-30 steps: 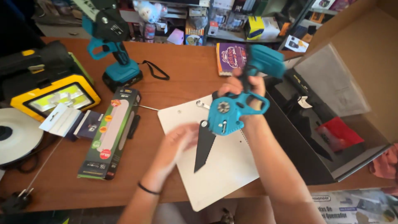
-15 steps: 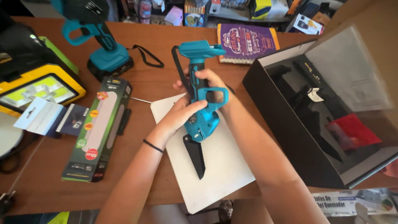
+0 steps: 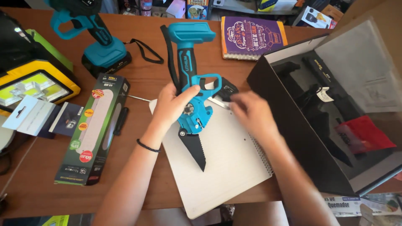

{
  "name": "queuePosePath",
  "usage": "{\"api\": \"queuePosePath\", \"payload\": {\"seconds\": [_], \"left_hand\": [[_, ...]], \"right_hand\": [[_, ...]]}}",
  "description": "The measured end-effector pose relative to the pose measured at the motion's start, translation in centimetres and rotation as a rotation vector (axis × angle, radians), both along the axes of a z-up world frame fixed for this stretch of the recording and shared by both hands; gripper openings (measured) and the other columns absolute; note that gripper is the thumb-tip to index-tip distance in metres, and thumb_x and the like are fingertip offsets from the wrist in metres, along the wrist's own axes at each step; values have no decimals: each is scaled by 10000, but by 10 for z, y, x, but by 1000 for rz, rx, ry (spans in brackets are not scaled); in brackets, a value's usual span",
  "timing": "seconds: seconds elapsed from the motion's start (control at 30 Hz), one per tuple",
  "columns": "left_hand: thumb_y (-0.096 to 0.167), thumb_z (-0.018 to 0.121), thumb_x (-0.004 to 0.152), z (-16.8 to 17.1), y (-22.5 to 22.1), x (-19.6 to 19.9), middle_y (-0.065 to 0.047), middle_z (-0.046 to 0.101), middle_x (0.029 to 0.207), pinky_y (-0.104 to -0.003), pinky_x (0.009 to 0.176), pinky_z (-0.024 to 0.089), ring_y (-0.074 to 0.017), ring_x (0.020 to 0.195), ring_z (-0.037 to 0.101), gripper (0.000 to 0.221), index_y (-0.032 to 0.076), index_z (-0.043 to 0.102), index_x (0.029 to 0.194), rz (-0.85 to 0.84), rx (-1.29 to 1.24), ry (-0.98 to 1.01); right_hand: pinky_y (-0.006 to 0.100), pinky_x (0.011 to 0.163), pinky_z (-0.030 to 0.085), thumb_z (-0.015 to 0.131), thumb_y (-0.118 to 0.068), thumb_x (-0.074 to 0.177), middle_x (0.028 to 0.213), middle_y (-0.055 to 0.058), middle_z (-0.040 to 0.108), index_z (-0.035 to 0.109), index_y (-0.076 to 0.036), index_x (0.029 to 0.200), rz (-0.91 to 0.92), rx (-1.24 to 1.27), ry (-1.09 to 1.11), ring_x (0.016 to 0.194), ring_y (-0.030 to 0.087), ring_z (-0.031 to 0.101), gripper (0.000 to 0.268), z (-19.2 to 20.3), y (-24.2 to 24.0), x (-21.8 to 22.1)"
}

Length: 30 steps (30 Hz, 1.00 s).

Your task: Unboxing and adjusting a mini handheld chainsaw using a small tool

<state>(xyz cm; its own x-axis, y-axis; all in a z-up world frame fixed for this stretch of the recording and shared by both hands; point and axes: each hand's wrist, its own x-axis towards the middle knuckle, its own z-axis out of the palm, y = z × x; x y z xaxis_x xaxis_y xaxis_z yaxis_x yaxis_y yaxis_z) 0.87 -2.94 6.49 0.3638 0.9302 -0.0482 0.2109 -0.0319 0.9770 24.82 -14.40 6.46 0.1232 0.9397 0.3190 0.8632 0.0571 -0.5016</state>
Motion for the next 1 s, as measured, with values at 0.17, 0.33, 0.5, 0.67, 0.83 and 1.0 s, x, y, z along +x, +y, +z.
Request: {"api": "queuePosePath", "payload": {"seconds": [0.17,0.33,0.5,0.67,0.83,1.0], "left_hand": [[296,815,852,-14,-2,7,-64,766,1092,-427,1006,516,-185,1107,670,331,138,738,1133,-66,50,-226],[165,792,841,-8,-19,7,-134,705,1261,-467,1092,452,-231,1231,613,521,51,628,1323,-183,128,-398],[138,718,910,-36,-11,8,-177,635,1371,-478,1135,415,-234,1303,537,579,7,536,1444,-193,204,-529],[191,705,929,-46,-9,9,-150,680,1286,-466,1089,458,-224,1220,600,506,35,583,1394,-191,244,-519],[188,689,932,-45,-6,7,-165,672,1287,-474,1086,457,-233,1224,593,503,20,574,1392,-197,302,-505],[200,669,942,-47,-2,8,-171,662,1302,-476,1095,453,-256,1223,604,528,26,553,1427,-200,316,-538]], "right_hand": [[371,820,582,738,-263,919,991,67,713,770,-140,1146,-87,-145,-246,947,272,713,260,-5,-18,-5],[382,811,589,750,-286,921,992,51,674,762,-173,1162,-78,-24,-301,944,267,673,266,-8,-22,-6],[410,887,546,754,-260,925,1053,78,635,776,-153,1118,-14,18,-315,1050,284,614,221,-15,-16,-10],[361,866,526,762,-217,921,984,35,633,789,-161,965,-25,122,-339,991,243,613,76,-29,-11,-6],[382,871,518,782,-224,872,957,31,633,764,-127,906,-50,117,-349,987,244,607,104,-37,-9,-3],[407,779,512,786,-202,738,917,38,602,651,-142,803,1,199,-299,897,277,611,161,-37,-8,-5]]}}
